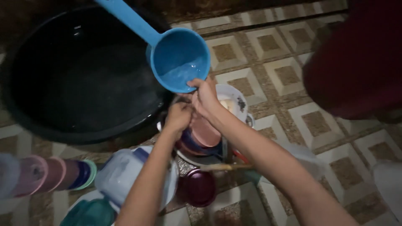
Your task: Transferring water from a large bucket to a blue basin using a hand-held ladle.
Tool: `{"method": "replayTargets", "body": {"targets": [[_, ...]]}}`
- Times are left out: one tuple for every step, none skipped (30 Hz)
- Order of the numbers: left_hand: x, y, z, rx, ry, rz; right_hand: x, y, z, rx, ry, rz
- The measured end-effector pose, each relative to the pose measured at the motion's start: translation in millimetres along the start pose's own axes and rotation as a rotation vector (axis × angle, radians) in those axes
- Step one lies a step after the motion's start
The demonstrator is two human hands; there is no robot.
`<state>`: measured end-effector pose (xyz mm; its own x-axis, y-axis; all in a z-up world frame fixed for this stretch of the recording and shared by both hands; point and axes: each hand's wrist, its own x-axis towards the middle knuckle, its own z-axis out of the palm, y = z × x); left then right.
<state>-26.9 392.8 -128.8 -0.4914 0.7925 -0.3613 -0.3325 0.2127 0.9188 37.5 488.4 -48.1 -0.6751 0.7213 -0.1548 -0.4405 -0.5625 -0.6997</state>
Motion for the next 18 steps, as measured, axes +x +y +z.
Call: {"method": "replayTargets", "body": {"targets": [[-2,-3,-17,0.194,-0.044,0.014,2,7,4,-0.022,-0.040,0.000],[-19,15,-28,0.192,-0.024,0.013,-3,11,14,-0.018,-0.054,0.014],[-36,34,-39,0.371,-0.002,0.013,-7,13,25,0.012,-0.065,0.049],[-53,53,-49,0.549,0.020,0.009,-11,17,35,0.042,-0.077,0.084],[-67,63,-64,0.545,0.043,0.008,-12,27,39,0.042,-0.093,0.099],[-81,73,-78,0.647,0.025,0.031,-13,38,42,0.059,-0.112,0.121],[-96,83,-92,0.751,0.005,0.051,-14,49,45,0.077,-0.129,0.144],[-105,77,-110,0.747,0.027,0.045,-18,59,51,0.078,-0.145,0.160],[-115,70,-128,0.884,0.015,0.175,-21,69,57,0.061,-0.170,0.171],[-125,63,-146,1.021,0.002,0.304,-25,79,63,0.045,-0.195,0.183],[-148,69,-151,1.020,0.022,0.296,-33,86,72,0.045,-0.208,0.198],[-171,74,-155,1.167,-0.006,0.210,-41,93,80,0.038,-0.210,0.242],[-194,79,-159,1.310,-0.036,0.115,-49,100,89,0.030,-0.212,0.288],[-204,72,-166,1.306,-0.018,0.103,-55,110,93,0.030,-0.224,0.303],[-214,64,-172,1.363,-0.066,0.127,-61,119,97,0.024,-0.242,0.334],[-224,56,-178,1.419,-0.115,0.150,-67,129,101,0.018,-0.261,0.364],[-228,50,-178,1.414,-0.099,0.140,-74,133,108,0.016,-0.273,0.378],[-230,44,-177,1.378,-0.078,0.158,-80,138,114,0.020,-0.288,0.402]]}}
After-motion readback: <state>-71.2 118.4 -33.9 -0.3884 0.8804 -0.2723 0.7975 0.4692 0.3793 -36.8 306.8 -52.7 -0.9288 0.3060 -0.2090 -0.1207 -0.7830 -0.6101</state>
